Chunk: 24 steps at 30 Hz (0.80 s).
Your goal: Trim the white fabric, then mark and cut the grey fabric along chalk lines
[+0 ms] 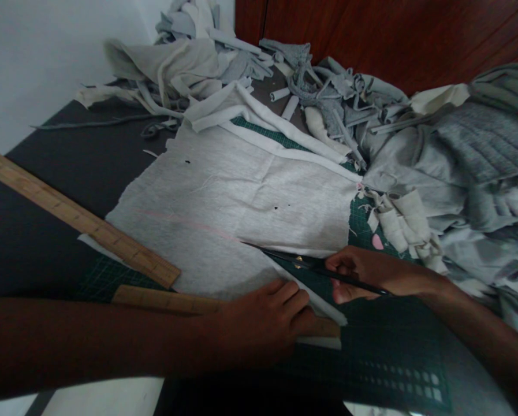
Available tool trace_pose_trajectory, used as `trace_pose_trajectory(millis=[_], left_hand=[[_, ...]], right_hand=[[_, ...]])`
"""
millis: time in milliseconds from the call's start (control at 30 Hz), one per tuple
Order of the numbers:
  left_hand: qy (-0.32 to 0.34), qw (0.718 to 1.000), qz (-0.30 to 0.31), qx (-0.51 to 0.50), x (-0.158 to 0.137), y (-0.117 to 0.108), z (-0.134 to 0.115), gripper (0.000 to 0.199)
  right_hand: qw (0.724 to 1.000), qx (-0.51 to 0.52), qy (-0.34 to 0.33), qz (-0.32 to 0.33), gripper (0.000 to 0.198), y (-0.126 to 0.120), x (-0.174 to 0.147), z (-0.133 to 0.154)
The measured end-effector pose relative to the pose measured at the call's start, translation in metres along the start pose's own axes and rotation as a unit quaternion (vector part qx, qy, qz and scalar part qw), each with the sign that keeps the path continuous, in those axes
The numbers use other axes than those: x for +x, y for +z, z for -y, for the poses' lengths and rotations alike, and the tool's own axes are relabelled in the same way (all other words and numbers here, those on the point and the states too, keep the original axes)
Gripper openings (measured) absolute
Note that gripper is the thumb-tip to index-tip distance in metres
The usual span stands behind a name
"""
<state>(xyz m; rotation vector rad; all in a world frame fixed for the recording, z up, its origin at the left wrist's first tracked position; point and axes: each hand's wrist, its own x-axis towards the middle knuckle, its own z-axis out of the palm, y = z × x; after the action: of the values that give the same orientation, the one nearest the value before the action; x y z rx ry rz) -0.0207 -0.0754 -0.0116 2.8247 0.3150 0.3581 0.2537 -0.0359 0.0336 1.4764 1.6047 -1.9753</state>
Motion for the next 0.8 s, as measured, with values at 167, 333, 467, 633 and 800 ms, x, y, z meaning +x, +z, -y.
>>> trace_pose_trajectory(millis=[167, 333, 467, 633, 800], left_hand=[[-0.002, 1.000, 0.004, 0.002, 0.0004, 0.0003, -0.0002, 0.020], [-0.002, 1.000, 0.005, 0.004, 0.0002, 0.0010, -0.0004, 0.020], [0.000, 1.000, -0.001, 0.005, 0.0003, 0.0011, -0.0001, 0.022], [-0.004, 1.000, 0.001, 0.006, 0.0006, 0.0006, -0.0002, 0.023], [-0.001, 1.000, 0.002, 0.003, 0.0002, -0.0005, 0.0003, 0.022]], right_hand=[[1.000, 0.023, -0.001, -0.012, 0.056, 0.0033, 0.0004, -0.0019], [0.999, 0.033, 0.004, -0.006, 0.054, 0.0032, 0.0012, -0.0016], [1.000, 0.029, 0.002, -0.012, 0.051, 0.0039, 0.0011, -0.0016], [0.999, 0.044, 0.016, 0.005, 0.049, 0.0014, 0.0008, 0.0000], [0.998, 0.060, 0.017, 0.022, 0.048, -0.0005, 0.0001, 0.0052]])
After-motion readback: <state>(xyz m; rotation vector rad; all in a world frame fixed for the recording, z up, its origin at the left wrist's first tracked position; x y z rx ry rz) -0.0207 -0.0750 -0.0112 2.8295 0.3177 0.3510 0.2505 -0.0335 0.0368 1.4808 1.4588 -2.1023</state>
